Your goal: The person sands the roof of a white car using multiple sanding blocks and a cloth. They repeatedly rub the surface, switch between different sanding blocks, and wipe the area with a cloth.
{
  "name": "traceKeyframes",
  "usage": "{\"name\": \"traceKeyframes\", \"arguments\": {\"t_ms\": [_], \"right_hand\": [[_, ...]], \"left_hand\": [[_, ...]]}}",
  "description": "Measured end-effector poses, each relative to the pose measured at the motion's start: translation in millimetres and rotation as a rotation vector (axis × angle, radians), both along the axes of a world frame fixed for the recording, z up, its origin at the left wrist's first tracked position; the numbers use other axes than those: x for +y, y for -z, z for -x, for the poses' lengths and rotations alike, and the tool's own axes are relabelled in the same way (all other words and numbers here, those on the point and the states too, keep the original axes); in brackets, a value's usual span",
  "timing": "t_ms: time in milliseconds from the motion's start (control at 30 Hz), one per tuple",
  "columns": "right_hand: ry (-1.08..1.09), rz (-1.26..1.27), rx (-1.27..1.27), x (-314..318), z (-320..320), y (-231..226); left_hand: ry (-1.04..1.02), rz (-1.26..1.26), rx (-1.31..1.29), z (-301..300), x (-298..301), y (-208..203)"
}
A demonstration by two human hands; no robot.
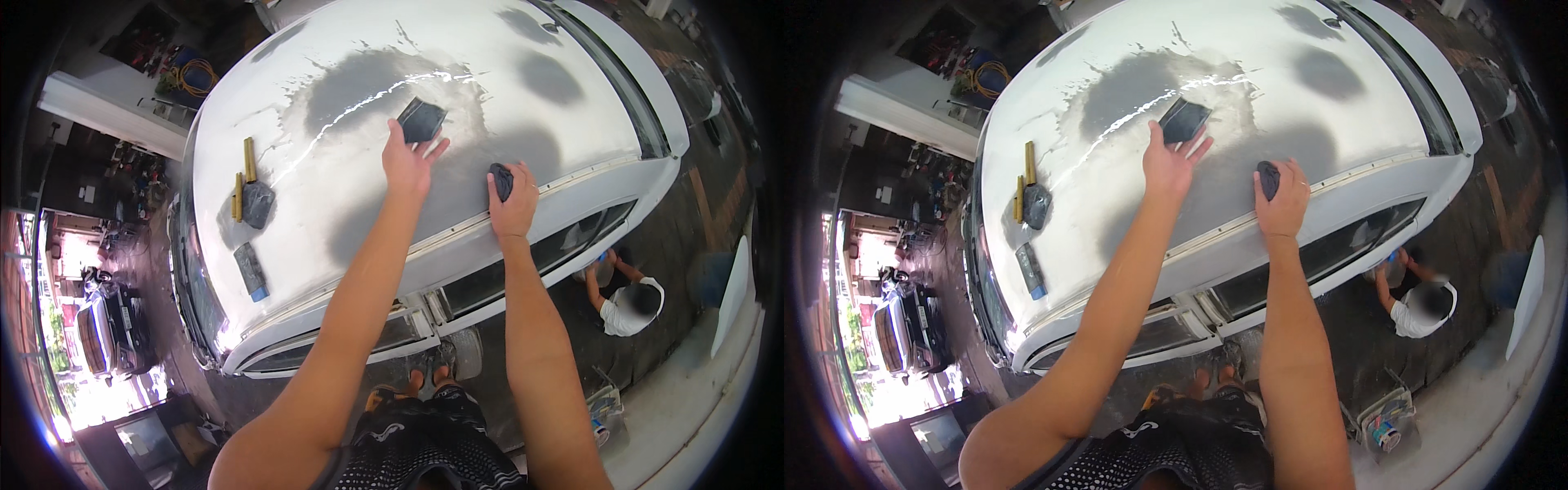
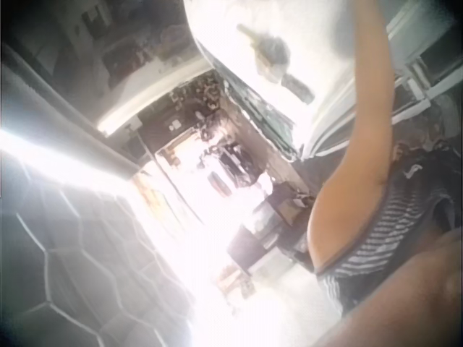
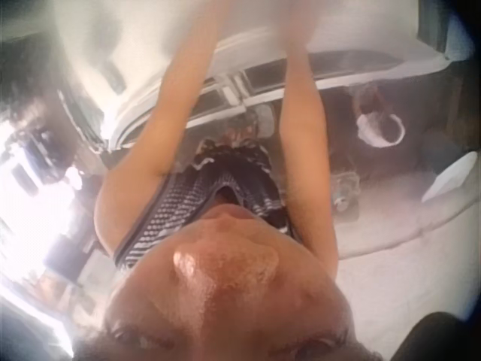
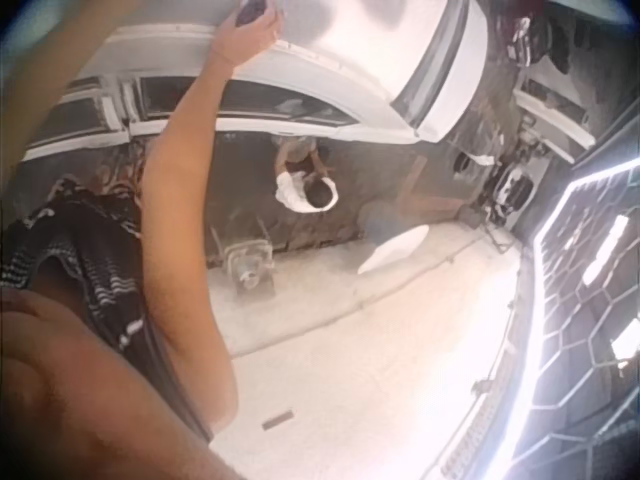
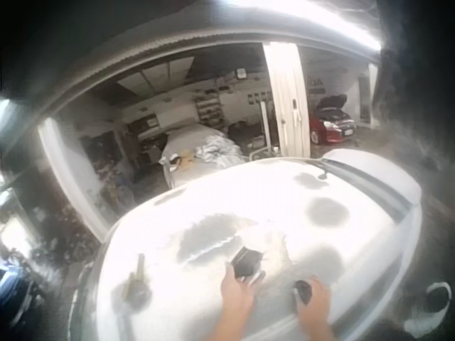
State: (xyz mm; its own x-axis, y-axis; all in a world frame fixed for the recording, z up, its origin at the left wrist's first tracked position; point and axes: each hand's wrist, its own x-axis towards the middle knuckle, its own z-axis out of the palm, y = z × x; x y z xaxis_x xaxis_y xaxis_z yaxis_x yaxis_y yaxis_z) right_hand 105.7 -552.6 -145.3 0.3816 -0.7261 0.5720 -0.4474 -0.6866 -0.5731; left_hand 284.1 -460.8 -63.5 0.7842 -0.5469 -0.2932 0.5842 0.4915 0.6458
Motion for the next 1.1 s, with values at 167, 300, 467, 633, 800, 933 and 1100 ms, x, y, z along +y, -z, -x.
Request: {"name": "traceKeyframes", "arguments": {"t_ms": [167, 300, 467, 633, 800, 933, 1100], "right_hand": [[-0.008, 0.05, 0.005, -3.6, 1.7, 7.0], [0.015, 0.019, 0.099, 1.7, 3.2, -3.7], [0.085, 0.362, -0.015, 51.2, -5.7, -11.9], [-0.642, -1.004, -0.161, 250.0, -14.9, 1.2], [-0.55, -1.686, -0.607, 311.6, -18.6, -44.1], [-0.689, -1.761, -0.69, 302.2, -9.7, -63.0], [-0.736, -1.593, -0.519, 299.6, 1.1, -83.0]], "left_hand": [[0.056, -0.024, -0.04, 23.6, 109.2, -6.0], [-0.032, -0.239, -0.071, 51.1, 214.4, -8.4], [-0.167, -0.618, -0.246, 74.3, 307.6, -0.3], [-0.182, -0.554, -0.166, 94.5, 324.3, 4.9], [-0.205, -0.563, -0.287, 116.8, 321.6, -14.6], [0.063, -0.302, -0.036, 121.1, 327.6, -23.0], [0.167, 0.045, 0.192, 126.6, 329.3, -2.4]]}}
